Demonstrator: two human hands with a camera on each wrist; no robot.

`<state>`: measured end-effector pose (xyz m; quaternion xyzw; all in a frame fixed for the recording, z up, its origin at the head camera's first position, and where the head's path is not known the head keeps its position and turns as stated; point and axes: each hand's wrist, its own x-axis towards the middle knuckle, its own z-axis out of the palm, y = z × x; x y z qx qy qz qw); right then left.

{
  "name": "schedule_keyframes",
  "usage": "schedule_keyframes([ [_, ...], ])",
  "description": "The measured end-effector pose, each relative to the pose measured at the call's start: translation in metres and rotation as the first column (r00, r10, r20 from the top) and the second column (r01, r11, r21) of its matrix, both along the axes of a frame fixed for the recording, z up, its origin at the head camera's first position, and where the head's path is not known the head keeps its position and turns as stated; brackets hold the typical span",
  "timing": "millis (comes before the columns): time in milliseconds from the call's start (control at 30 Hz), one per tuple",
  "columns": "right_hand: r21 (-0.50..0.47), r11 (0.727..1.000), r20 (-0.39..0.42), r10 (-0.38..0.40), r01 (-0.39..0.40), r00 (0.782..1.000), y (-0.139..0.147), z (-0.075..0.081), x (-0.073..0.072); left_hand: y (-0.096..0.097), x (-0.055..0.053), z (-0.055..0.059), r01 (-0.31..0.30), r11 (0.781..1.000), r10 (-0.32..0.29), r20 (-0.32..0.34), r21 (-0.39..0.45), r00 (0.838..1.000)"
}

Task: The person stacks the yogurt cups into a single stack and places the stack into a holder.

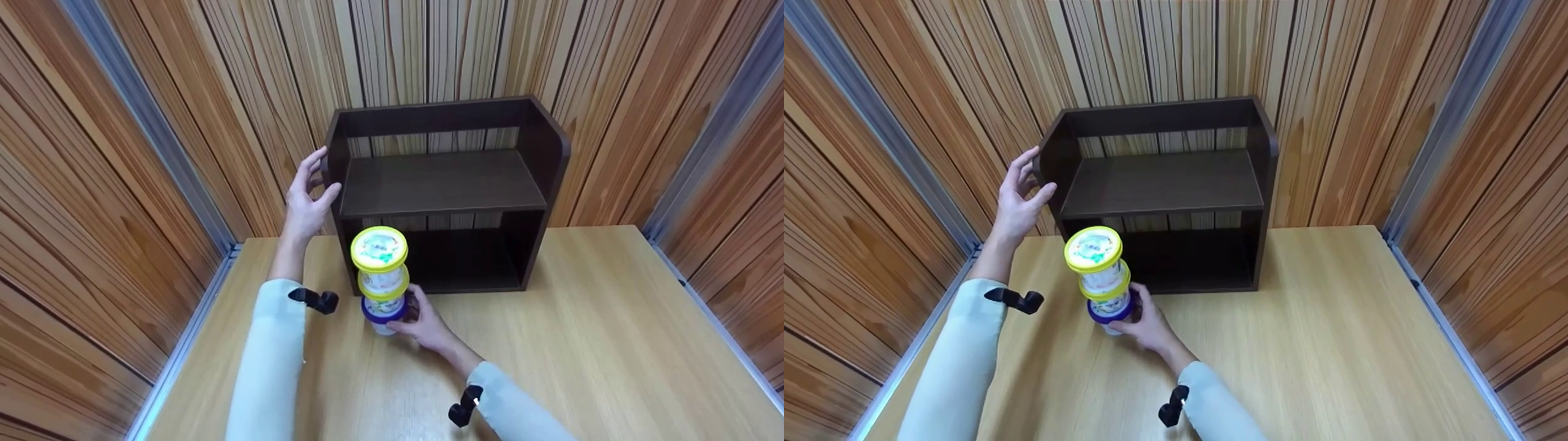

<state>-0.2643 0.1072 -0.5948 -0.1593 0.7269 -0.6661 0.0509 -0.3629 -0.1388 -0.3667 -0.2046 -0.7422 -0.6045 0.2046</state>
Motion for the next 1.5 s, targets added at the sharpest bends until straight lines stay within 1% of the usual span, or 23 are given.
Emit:
schedule_keyframes([
  [100, 0.003, 1.0, -0.007, -0.014, 0.014, 1.0, -0.001, 0.0, 0.0, 0.001, 0.0, 0.0, -0.006, 1.0, 0.006, -0.001, 0.003, 1.0],
  [300, 0.0, 1.0, -0.016, -0.013, 0.013, 1.0, -0.002, 0.001, 0.0, 0.002, -0.001, -0.002, -0.026, 1.0, 0.026, 0.003, 0.016, 1.0],
  [433, 0.007, 1.0, -0.022, -0.026, 0.026, 0.999, -0.002, 0.001, 0.002, 0.003, 0.0, -0.003, -0.034, 0.999, 0.034, 0.008, 0.01, 0.999],
  [567, 0.015, 0.999, -0.046, -0.041, 0.042, 0.998, -0.002, 0.001, 0.003, 0.004, 0.001, -0.003, -0.038, 0.999, 0.038, -0.014, -0.005, 0.999],
  [667, 0.016, 0.999, -0.064, -0.044, 0.045, 0.997, -0.003, 0.0, 0.004, 0.005, 0.001, -0.003, -0.035, 0.999, 0.035, -0.031, 0.001, 0.999],
  [833, 0.021, 0.999, -0.058, -0.036, 0.038, 0.998, 0.0, 0.0, 0.005, 0.005, 0.001, -0.003, -0.036, 0.999, 0.036, -0.02, 0.008, 0.999],
  [1067, 0.043, 0.998, -0.055, -0.038, 0.04, 0.998, 0.006, -0.001, 0.006, 0.007, 0.004, -0.001, -0.055, 0.998, 0.055, 0.016, -0.042, 0.998],
  [1200, 0.049, 0.998, -0.064, -0.038, 0.041, 0.997, 0.009, -0.001, 0.006, 0.006, 0.004, 0.0, -0.062, 0.995, 0.064, 0.024, -0.078, 0.998],
  [1367, 0.055, 0.998, -0.067, -0.022, 0.026, 0.997, 0.013, 0.0, 0.008, 0.003, 0.001, 0.0, -0.068, 0.991, 0.069, 0.001, -0.119, 0.998],
  [1500, 0.042, 0.999, -0.054, -0.012, 0.015, 0.998, 0.017, 0.003, 0.01, 0.002, 0.0, 0.002, -0.064, 0.992, 0.063, -0.009, -0.112, 0.998],
])
